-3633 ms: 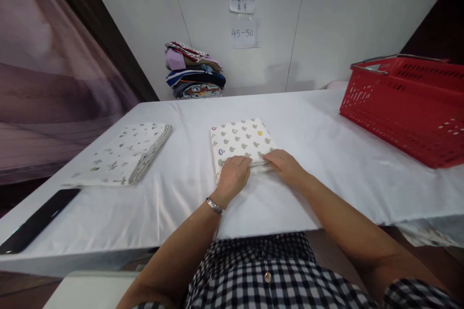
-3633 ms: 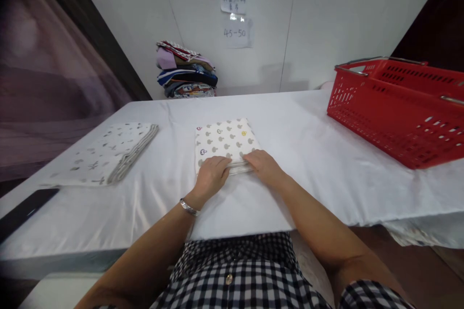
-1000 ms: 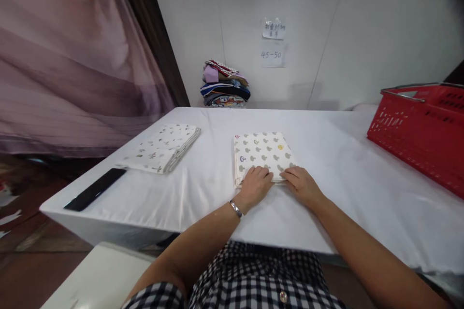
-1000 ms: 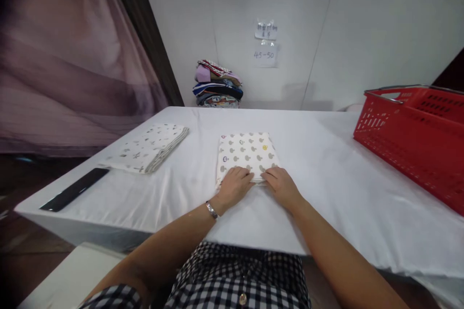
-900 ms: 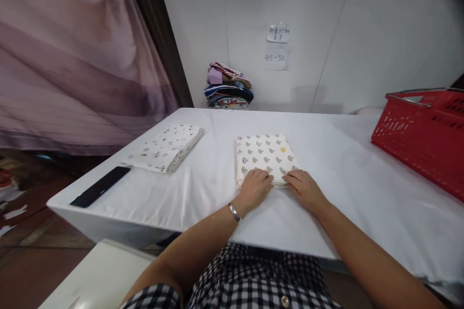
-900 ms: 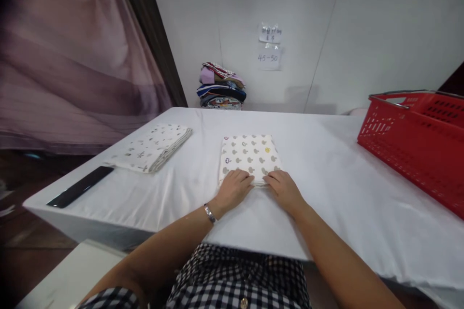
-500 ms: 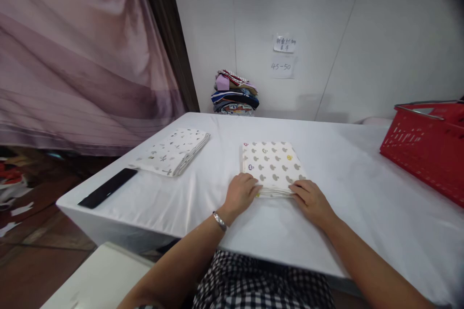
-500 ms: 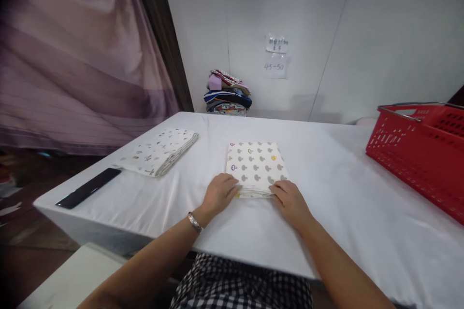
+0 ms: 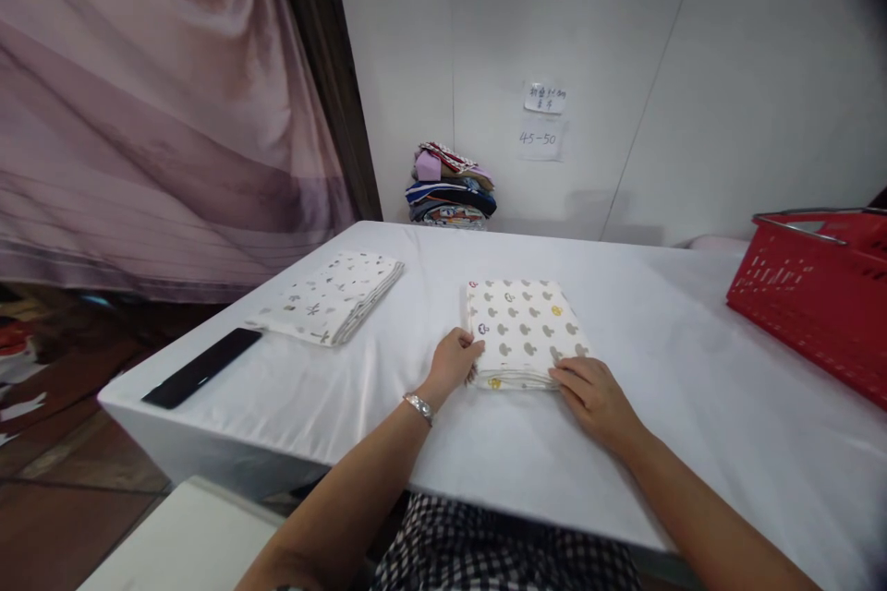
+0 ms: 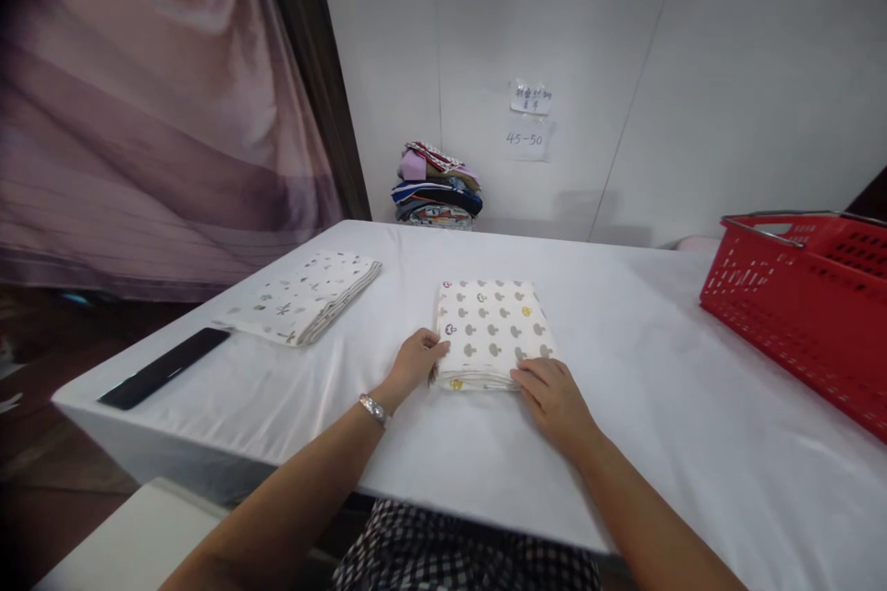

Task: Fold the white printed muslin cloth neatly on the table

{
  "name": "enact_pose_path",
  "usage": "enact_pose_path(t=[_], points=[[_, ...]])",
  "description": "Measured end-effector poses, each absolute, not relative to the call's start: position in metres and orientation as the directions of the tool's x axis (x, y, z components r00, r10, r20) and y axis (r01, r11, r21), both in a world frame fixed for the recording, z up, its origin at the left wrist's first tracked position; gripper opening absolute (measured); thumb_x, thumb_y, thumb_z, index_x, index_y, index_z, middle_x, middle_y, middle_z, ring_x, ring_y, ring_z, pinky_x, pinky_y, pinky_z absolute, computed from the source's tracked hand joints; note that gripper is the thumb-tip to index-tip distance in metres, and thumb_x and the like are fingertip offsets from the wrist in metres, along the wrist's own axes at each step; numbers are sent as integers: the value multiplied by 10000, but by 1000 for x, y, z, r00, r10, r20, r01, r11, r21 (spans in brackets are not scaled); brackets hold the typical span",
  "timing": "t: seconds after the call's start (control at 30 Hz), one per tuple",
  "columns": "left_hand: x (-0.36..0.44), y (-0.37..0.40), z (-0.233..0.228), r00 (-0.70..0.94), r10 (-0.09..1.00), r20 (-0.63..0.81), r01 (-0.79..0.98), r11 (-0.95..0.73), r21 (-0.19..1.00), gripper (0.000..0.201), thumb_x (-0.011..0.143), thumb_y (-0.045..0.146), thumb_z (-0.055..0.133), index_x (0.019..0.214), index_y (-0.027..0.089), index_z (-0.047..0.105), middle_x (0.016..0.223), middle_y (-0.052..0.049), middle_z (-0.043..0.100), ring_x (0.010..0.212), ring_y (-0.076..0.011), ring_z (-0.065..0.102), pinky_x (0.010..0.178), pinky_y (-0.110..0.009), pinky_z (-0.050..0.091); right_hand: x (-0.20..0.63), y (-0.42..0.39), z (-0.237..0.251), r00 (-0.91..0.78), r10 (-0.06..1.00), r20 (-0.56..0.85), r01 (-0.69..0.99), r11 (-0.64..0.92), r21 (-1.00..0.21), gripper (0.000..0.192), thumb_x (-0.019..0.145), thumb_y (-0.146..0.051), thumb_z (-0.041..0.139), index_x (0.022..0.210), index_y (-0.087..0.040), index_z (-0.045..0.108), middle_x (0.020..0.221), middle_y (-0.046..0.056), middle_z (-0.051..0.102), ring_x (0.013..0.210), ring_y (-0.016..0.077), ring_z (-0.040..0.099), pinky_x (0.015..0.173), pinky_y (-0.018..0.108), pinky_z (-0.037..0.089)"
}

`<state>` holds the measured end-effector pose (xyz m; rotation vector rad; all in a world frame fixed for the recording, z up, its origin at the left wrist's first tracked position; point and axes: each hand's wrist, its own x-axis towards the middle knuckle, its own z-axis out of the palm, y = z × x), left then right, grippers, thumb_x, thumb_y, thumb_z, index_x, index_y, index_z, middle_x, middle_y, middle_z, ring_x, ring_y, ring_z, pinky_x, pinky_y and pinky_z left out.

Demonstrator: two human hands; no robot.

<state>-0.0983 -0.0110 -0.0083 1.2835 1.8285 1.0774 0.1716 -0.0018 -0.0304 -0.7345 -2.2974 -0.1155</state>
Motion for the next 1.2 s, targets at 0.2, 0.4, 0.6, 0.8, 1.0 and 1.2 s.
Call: enact_pose_path(t=[0.2, 0.4, 0.6, 0.8, 1.0, 1.2], points=[[-103, 21, -3, -387, 922, -24, 509, 235, 828, 305, 757, 498, 592, 793, 199, 543, 860, -54, 668, 783, -187, 614, 674, -268, 431, 171, -1, -30, -586, 473, 658, 533, 837, -126, 270, 868, -154, 479, 1084, -235, 619, 1011, 88, 642, 932, 236, 600, 786, 446, 493], [-100, 46, -9, -408, 913, 33, 562, 222, 797, 227, 813, 391, 545, 895, 181, 527, 930, -76, 659, 832, -192, 613, 723, -285, 429, 171, -2, -28, -588, 461, 665, 518, 846, -128, 295, 859, -145, 473, 1110, -236, 601, 1020, 94, 638, 934, 234, 600, 781, 442, 491], [-106, 51, -10, -398, 916, 42, 612, 232, 756, 253, 847, 397, 478, 972, 186, 542, 987, -80, 664, 891, -212, 616, 757, -303, 428, 169, -5, -22, -585, 504, 636, 506, 839, -199, 301, 850, -137, 471, 1104, -236, 599, 1022, 90, 634, 928, 226, 594, 791, 443, 490], [-109, 66, -1, -390, 919, -63, 596, 304, 743, 573, 835, 562, 414, 1231, 148, 449, 1196, -154, 593, 1090, -300, 559, 875, -379, 408, 171, -3, -21, -374, 692, 618, 498, 712, -495, 212, 861, -256, 519, 1030, -254, 646, 1057, 82, 635, 994, 230, 587, 833, 428, 507], [-109, 79, 1, -408, 906, -111, 553, 342, 760, 607, 837, 556, 412, 1235, 99, 453, 1267, -205, 538, 1176, -311, 507, 940, -371, 382, 185, 50, -25, 2, 922, 388, 506, 333, -795, 296, 814, -357, 564, 1064, -220, 645, 1111, 106, 638, 922, 233, 642, 617, 327, 557], [-114, 79, 2, -420, 892, -167, 522, 388, 760, 687, 797, 607, 451, 1252, 92, 431, 1280, -214, 524, 1175, -300, 513, 938, -351, 391, 185, 93, -48, -28, 985, 172, 428, 167, -888, 498, 754, -400, 627, 1206, -200, 568, 1009, 111, 684, 817, 224, 671, 657, 354, 552]])
